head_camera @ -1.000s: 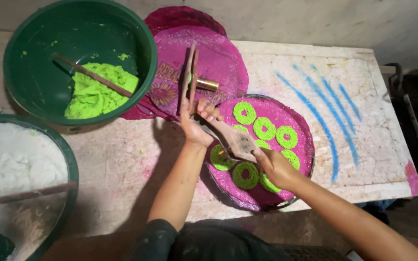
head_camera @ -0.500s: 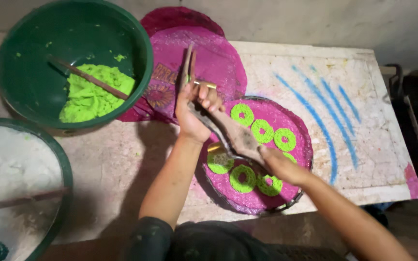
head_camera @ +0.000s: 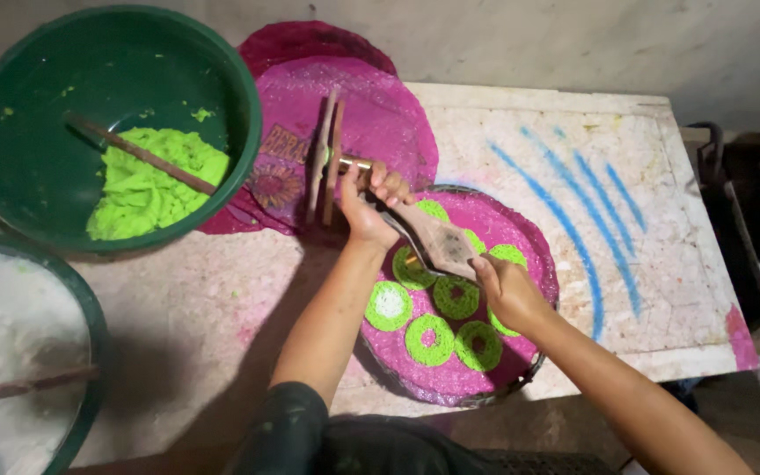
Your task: The person places a tray of prepared cakes into a steamer pot and covers it, then uses a wooden extrusion tool to fill small round molds with green dough from a bowl.
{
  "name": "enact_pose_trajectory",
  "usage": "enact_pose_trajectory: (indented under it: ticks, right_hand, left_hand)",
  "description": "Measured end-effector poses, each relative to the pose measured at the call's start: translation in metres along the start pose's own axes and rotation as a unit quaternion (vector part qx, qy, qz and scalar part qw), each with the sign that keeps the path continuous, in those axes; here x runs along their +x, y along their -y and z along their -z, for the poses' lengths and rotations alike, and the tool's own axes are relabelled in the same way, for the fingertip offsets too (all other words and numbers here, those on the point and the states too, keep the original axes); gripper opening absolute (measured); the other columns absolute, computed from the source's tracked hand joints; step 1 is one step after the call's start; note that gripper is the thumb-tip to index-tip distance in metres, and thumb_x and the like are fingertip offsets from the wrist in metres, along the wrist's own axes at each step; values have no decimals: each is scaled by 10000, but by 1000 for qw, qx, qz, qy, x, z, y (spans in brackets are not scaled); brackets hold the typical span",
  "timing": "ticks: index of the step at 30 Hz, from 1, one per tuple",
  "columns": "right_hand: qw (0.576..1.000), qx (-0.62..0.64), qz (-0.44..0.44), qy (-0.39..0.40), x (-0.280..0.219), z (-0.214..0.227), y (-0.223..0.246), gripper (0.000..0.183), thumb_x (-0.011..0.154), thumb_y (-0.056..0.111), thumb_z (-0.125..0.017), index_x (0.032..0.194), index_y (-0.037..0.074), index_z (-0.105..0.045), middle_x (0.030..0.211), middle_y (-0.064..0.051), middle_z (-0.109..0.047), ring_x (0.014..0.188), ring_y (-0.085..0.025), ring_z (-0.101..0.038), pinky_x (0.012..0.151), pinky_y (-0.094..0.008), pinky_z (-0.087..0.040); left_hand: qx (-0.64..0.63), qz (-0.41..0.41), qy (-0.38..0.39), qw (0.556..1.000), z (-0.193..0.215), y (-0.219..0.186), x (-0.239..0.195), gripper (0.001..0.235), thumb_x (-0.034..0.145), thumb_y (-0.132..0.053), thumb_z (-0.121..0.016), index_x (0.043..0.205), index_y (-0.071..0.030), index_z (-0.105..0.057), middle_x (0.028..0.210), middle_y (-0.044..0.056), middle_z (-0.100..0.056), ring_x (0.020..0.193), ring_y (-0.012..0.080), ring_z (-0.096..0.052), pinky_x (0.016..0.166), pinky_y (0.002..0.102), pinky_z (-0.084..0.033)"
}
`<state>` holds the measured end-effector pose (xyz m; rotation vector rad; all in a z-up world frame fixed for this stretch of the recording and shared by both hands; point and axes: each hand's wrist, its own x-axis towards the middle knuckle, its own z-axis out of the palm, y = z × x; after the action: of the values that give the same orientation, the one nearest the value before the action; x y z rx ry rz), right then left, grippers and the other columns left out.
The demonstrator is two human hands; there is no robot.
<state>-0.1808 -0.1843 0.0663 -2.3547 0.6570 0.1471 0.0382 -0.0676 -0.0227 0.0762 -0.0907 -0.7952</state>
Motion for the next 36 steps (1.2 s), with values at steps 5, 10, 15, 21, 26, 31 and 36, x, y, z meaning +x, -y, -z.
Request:
enact_pose_trajectory:
  ticks: [5, 10, 15, 21, 26, 31, 36]
  right_hand:
    - [999, -21, -38, 28, 10, 8, -15, 600, 1045, 486, -352, 897, 3, -675, 635, -173, -629, 629, -360, -663, 683, -494, -517]
    - [996, 41, 65, -53, 29, -6, -33, 601, 1057, 504, -349, 907, -9, -625, 624, -141, -577, 593, -291, -591, 627, -466, -478]
    - [997, 76, 14, 8, 47, 8, -53, 678, 1074, 532, -313, 789, -7, -608, 607, -123, -548, 596, -243, -547, 594, -450, -472]
    - [999, 12, -17, -38, 62, 41, -45, 617, 1047, 509, -368, 898, -20, -648, 626, -181, -625, 614, -332, -637, 654, -470, -514]
    - [995, -26, 25, -88, 74, 23, -26, 571, 1045, 482, -396, 1091, -5, -690, 774, -247, -689, 771, -443, -680, 738, -524, -513]
    - [997, -50, -52, -23, 80, 24, -40, 584, 1037, 510, -382, 1219, 57, -702, 783, -264, -707, 787, -422, -719, 797, -510, -526]
    - [994, -73, -22, -75, 92, 10, -48, 577, 1007, 505, -383, 1299, 90, -657, 789, -212, -724, 756, -400, -703, 739, -510, -526]
  left_hand:
    - [12, -23, -32, 999, 2, 5, 3, 404, 979, -528, -443, 745, -198, -438, 624, -58, -360, 599, 129, -383, 694, 348, -393]
    - [1, 11, 15, 1000, -26, -3, 23, 451, 989, -560, -436, 739, -185, -440, 618, -46, -374, 586, 133, -386, 645, 336, -375]
    - [74, 3, 27, 997, -48, -13, 45, 367, 996, -477, -463, 780, -180, -457, 651, -39, -395, 623, 144, -404, 707, 354, -392]
    - [7, 11, 5, 1000, -31, 10, 79, 344, 986, -448, -462, 760, -190, -449, 640, -49, -387, 605, 136, -395, 691, 345, -381]
    - [-18, 17, -6, 1000, 11, 13, 99, 398, 968, -512, -432, 722, -198, -431, 603, -65, -343, 567, 123, -353, 645, 330, -347]
    - [-28, 25, -37, 999, 40, 16, 103, 423, 959, -540, -427, 700, -206, -417, 577, -69, -325, 532, 114, -330, 597, 314, -319]
    - [-27, 2, -44, 999, 19, 19, 106, 489, 954, -606, -425, 687, -197, -424, 569, -52, -341, 518, 123, -341, 570, 321, -316]
